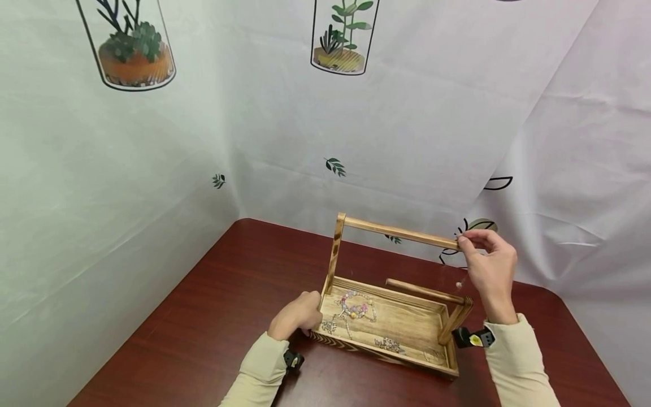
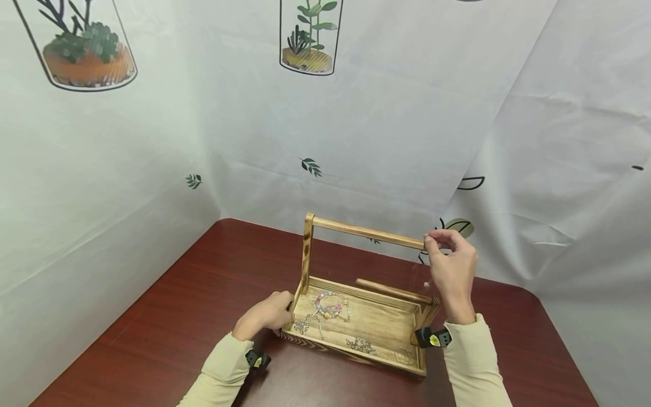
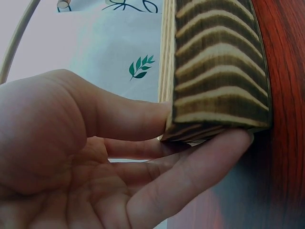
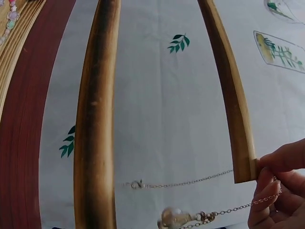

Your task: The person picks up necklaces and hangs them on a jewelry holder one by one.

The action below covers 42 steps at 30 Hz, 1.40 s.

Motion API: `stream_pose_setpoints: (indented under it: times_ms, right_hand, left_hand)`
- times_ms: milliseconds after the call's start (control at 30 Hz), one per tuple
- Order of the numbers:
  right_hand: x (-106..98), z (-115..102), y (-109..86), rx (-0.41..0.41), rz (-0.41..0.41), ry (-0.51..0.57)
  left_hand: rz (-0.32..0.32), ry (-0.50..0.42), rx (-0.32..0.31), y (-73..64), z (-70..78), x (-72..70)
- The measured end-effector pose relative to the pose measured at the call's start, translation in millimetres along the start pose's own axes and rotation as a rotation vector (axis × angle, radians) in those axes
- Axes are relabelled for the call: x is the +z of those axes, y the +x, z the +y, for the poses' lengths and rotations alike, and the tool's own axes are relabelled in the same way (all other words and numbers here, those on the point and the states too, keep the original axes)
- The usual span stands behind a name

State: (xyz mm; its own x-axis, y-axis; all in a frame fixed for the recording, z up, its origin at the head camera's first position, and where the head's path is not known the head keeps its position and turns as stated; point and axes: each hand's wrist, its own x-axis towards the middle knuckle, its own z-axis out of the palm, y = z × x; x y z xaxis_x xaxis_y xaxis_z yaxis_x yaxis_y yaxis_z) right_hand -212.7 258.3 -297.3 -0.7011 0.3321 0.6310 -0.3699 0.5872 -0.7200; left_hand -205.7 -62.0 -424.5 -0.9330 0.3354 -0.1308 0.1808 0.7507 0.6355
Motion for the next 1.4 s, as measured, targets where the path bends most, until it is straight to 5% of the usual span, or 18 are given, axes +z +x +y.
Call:
stream_pose_setpoints:
  times_ms: [433,733,1400]
  right_hand:
    - [10,-13,-9.6,-0.108,-0.028,-0.017]
    - [20,-48,-21.1,-0.146,-0.057,0.084]
    - [50,-73,-33.3,-0.104,-0.146,0.225]
  left_hand:
    - [-0.005,0.021,-0.010,1.8,-0.1,0.8]
    - [0.008,0.007,0.008,0.4,1.0,0.8]
    - [0.011,-0.029,0.014,-2.7,0.4,0.3]
